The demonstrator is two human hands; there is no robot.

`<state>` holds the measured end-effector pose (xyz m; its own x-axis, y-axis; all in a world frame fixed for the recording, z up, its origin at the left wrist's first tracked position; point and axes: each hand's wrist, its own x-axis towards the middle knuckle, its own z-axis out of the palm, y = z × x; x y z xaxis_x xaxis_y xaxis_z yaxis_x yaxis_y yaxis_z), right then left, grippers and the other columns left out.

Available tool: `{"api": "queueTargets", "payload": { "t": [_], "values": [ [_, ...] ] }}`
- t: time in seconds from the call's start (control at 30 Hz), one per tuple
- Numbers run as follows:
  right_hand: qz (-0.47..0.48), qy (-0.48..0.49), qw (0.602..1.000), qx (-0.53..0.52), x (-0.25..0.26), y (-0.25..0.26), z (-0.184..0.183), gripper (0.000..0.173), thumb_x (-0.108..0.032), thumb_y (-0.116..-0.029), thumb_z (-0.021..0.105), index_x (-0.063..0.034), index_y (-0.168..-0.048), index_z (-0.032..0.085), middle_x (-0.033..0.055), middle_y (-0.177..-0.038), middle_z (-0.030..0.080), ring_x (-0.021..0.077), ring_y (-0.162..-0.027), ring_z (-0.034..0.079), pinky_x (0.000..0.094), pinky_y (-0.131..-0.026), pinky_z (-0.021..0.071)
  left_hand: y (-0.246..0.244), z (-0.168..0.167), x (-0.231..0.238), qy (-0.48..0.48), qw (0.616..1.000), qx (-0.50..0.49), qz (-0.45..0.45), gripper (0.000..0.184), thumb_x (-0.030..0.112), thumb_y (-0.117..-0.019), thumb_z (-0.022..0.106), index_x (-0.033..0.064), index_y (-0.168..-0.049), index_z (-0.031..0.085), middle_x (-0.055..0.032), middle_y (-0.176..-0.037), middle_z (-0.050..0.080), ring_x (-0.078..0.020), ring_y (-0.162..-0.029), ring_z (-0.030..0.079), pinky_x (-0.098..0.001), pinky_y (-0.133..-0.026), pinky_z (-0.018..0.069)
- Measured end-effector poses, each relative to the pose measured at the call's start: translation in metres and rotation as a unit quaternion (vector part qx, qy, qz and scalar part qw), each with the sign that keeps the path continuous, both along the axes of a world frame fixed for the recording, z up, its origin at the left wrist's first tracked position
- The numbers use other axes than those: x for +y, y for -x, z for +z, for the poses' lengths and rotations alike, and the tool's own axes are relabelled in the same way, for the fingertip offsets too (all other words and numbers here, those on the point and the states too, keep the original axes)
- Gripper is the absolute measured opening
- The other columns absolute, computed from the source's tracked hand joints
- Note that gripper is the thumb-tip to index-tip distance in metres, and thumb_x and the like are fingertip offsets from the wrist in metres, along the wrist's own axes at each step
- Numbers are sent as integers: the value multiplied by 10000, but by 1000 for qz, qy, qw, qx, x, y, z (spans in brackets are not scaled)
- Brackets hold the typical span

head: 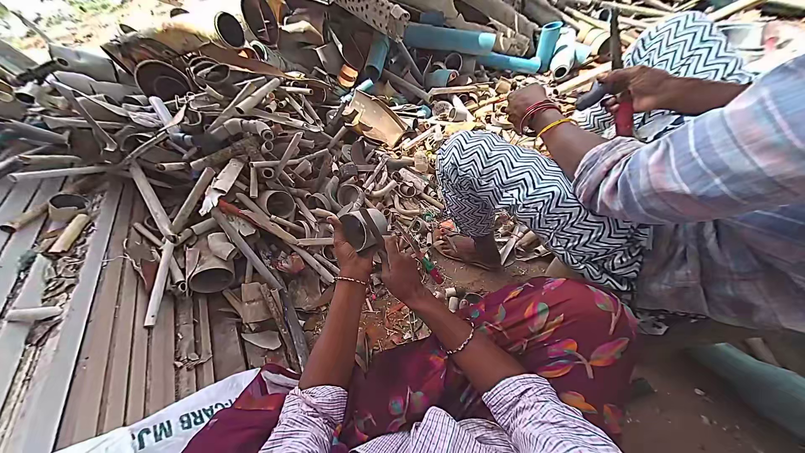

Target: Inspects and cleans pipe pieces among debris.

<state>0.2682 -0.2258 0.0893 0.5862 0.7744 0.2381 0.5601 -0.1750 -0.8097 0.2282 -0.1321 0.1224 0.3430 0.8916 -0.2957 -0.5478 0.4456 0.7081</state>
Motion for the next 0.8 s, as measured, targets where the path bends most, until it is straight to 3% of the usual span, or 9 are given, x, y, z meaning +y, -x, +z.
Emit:
{"api": "queueTargets", "payload": {
  "t": [0.03, 0.1, 0.23, 0.4, 0.43, 0.53, 0.7, 0.77, 0.8],
  "values": [
    [-4, 11, 1000, -1, 0, 0, -2, 359, -43, -1019, 520, 89, -1350, 565, 278, -826, 699, 472, -836, 715, 575, -772, 555, 2, -2, 0, -3, 1000, 5, -6, 539, 620, -1051, 346, 203, -1357, 501, -54, -1259, 619, -215, -1157, 622, -477, -921, 557],
    [-2, 105, 992, 68, 1, -10, -3, 391, -102, -1083, 463, 41, -1446, 450, 279, -948, 696, 454, -968, 699, 567, -896, 534, 1, -6, 5, 6, 1000, 5, -6, 611, 636, -1046, 328, 176, -1423, 469, -124, -1356, 576, -301, -1233, 581, -575, -952, 520],
    [-21, 73, 993, 90, 2, -9, 4, 346, -96, -1081, 472, 81, -1377, 439, 278, -892, 672, 453, -904, 701, 573, -835, 544, 1, 1, 8, -7, 1000, -21, -22, 625, 650, -1043, 305, 166, -1400, 476, -132, -1346, 581, -314, -1235, 585, -580, -959, 526],
    [-34, 65, 988, 137, 0, -16, -6, 422, -94, -1089, 453, 75, -1467, 372, 302, -958, 667, 460, -934, 688, 585, -853, 537, 2, 4, 6, -12, 1000, -6, -16, 603, 626, -1049, 333, 169, -1421, 460, -126, -1376, 564, -309, -1259, 569, -565, -979, 519],
    [-41, 37, 991, 126, -1, -15, -6, 440, -85, -1081, 465, 90, -1475, 373, 300, -932, 667, 455, -895, 688, 580, -824, 542, 1, 2, 7, -9, 1000, 1, -16, 609, 638, -1044, 333, 170, -1409, 469, -124, -1364, 572, -309, -1246, 578, -564, -968, 525],
    [-30, -47, 998, 19, -2, -5, -5, 363, -37, -1017, 536, 106, -1351, 521, 250, -752, 660, 434, -704, 694, 553, -646, 552, 1, -5, 7, -15, 1000, 12, -22, 589, 635, -1050, 315, 173, -1367, 495, -102, -1289, 608, -279, -1186, 610, -541, -935, 542],
    [-18, 46, 996, 68, -4, -9, -3, 392, -97, -1076, 495, 74, -1425, 444, 294, -885, 675, 482, -870, 697, 596, -779, 546, -2, -7, 4, -12, 1000, 17, -20, 570, 606, -1058, 341, 176, -1406, 476, -112, -1339, 588, -295, -1232, 585, -577, -962, 518],
    [-17, 4, 999, 32, -3, -4, -2, 382, -62, -1038, 532, 88, -1389, 498, 291, -871, 675, 474, -817, 702, 583, -721, 561, -2, -7, 5, -18, 1000, 6, -24, 541, 595, -1065, 330, 173, -1360, 499, -87, -1264, 620, -257, -1169, 620, -529, -932, 547],
    [-16, -21, 1000, 11, -1, -2, -3, 349, -46, -1012, 550, 83, -1336, 532, 266, -800, 666, 455, -756, 698, 563, -662, 554, -2, -7, 6, -25, 999, 0, -26, 520, 588, -1068, 322, 175, -1315, 520, -63, -1206, 644, -223, -1122, 645, -488, -911, 567]
  ]
}}
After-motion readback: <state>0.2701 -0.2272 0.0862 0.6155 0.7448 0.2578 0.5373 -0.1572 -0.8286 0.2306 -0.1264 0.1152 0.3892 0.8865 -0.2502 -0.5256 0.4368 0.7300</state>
